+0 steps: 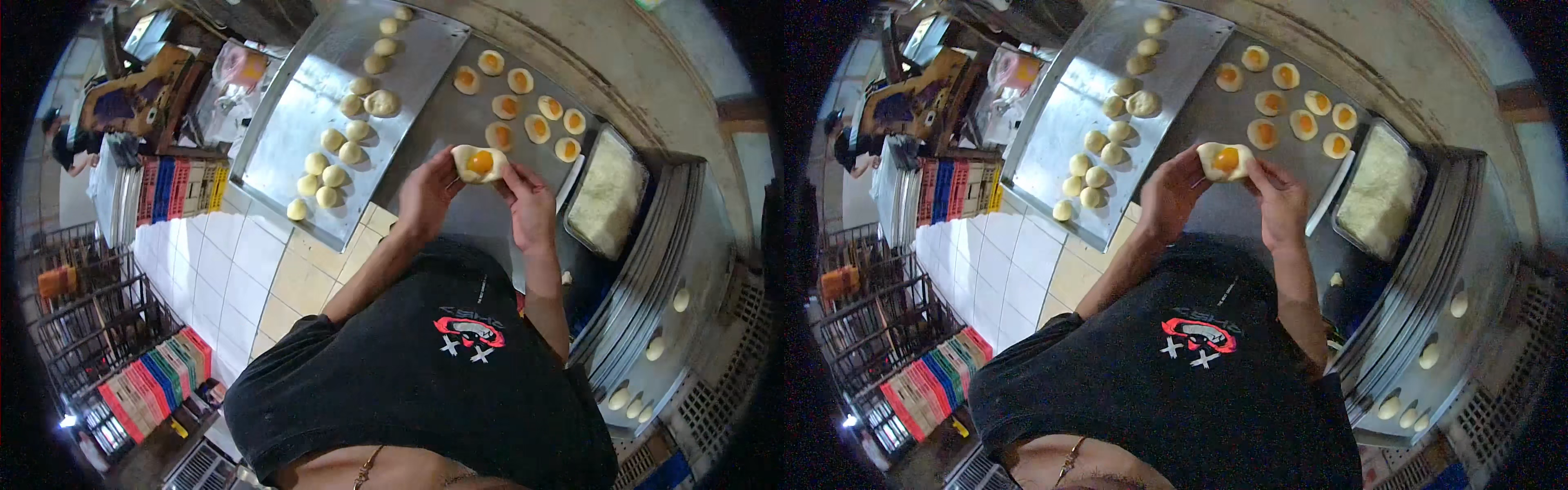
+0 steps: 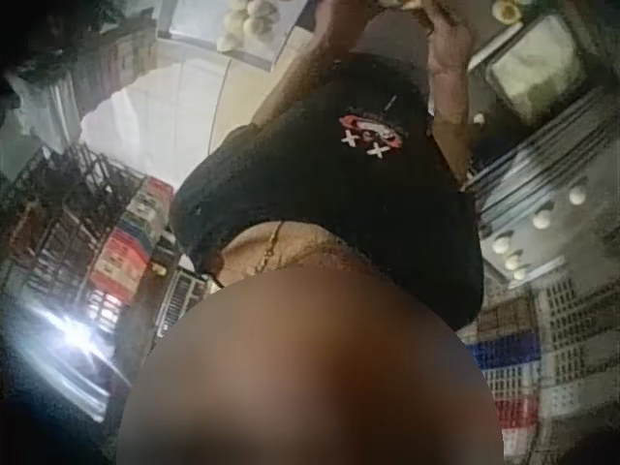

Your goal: Flatten dough balls, add orange filling from a piping bag, and shape the dough into buns.

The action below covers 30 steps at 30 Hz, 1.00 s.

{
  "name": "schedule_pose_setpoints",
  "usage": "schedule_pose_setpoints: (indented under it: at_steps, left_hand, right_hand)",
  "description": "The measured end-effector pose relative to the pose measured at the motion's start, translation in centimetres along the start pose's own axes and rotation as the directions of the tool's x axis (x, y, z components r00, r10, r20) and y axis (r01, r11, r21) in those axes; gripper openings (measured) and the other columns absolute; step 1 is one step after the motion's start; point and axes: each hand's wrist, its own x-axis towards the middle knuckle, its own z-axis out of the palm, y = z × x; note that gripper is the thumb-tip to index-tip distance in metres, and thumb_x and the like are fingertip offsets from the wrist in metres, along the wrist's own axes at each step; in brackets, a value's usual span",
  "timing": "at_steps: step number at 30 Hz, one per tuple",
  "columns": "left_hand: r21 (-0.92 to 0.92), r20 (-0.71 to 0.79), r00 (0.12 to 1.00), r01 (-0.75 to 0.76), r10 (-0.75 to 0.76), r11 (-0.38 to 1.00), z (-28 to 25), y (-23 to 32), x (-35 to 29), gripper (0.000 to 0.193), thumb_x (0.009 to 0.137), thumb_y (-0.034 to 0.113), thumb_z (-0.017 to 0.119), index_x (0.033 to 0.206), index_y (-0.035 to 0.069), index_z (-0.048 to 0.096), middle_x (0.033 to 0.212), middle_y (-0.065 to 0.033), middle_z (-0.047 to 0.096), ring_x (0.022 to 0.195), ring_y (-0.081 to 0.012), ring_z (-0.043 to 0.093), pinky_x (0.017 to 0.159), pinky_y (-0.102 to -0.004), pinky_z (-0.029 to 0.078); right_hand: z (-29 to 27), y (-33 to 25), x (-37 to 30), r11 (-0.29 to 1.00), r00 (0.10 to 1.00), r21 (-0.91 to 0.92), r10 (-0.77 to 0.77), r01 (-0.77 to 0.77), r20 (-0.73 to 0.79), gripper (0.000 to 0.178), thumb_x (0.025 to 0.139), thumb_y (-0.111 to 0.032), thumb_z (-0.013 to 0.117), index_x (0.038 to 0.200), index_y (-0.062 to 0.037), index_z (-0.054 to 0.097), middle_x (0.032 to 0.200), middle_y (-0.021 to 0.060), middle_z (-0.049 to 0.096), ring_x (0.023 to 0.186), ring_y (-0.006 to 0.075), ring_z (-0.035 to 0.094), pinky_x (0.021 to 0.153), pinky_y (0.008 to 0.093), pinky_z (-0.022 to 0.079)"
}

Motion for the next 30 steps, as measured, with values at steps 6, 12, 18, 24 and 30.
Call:
schedule_pose_setpoints:
  at_steps: [6,12,18,24,30]
  left_hand:
    - [0.67,0.412,0.792,-0.599,0.451,0.439,3.5,0.5,-4.5,0.069,0.096,0.016,0.05,0.15,-0.001,0.009,0.151,-0.0215,0.025,0.133,-0.0278,0.037,0.109,-0.0365,0.032]
    - [0.209,0.334,0.916,-0.304,0.224,0.93,1.4,1.8,-2.1,0.046,0.094,0.012,0.059,0.135,-0.001,0.045,0.127,-0.012,0.056,0.107,-0.0177,0.057,0.093,-0.0318,0.046]
    - [-0.108,0.221,0.946,-0.218,0.237,0.97,2.3,1.4,-1.7,0.035,0.098,0.025,0.053,0.118,-0.003,0.057,0.111,-0.0077,0.064,0.103,-0.0163,0.06,0.091,-0.0315,0.049]
    - [-0.028,0.091,0.976,-0.195,0.197,0.98,3.0,3.7,-0.8,0.036,0.099,0.028,0.051,0.115,-0.003,0.059,0.108,-0.0093,0.065,0.096,-0.0145,0.062,0.085,-0.032,0.051]
    - [0.383,0.605,0.761,-0.537,0.235,0.752,5.5,6.1,-3.5,0.067,0.072,0.016,0.082,0.129,-0.005,0.053,0.129,-0.0135,0.057,0.115,-0.0191,0.056,0.094,-0.0296,0.046]
  right_hand:
    - [4.8,-1.1,-1.5,0.697,0.882,-0.564,-0.452,0.443,0.134,0.042,0.077,-0.009,0.079,0.113,0.0053,0.062,0.107,0.0116,0.062,0.095,0.0174,0.064,0.085,0.0282,0.053]
    - [5.2,-3.5,-4.4,0.528,0.781,-0.577,-0.461,0.624,0.422,0.051,0.076,0.0,0.076,0.123,0.0034,0.057,0.117,0.0125,0.06,0.105,0.0187,0.061,0.091,0.0306,0.051]
    - [4.8,-3.9,-5.8,0.803,0.916,-0.462,-0.247,0.377,0.317,0.054,0.079,0.002,0.072,0.129,0.0006,0.053,0.115,0.0142,0.064,0.103,0.0191,0.063,0.093,0.0296,0.051]
    - [2.6,-5.2,-6.2,0.528,0.806,-0.635,-0.518,0.564,0.286,0.031,0.081,0.001,0.072,0.111,0.0039,0.064,0.09,0.0094,0.068,0.079,0.0125,0.064,0.072,0.0236,0.051]
    - [4.5,-7.8,-8.2,0.659,0.822,-0.494,-0.49,0.567,0.29,0.04,0.078,-0.004,0.076,0.115,0.005,0.063,0.096,0.0082,0.064,0.089,0.0123,0.06,0.075,0.0226,0.049]
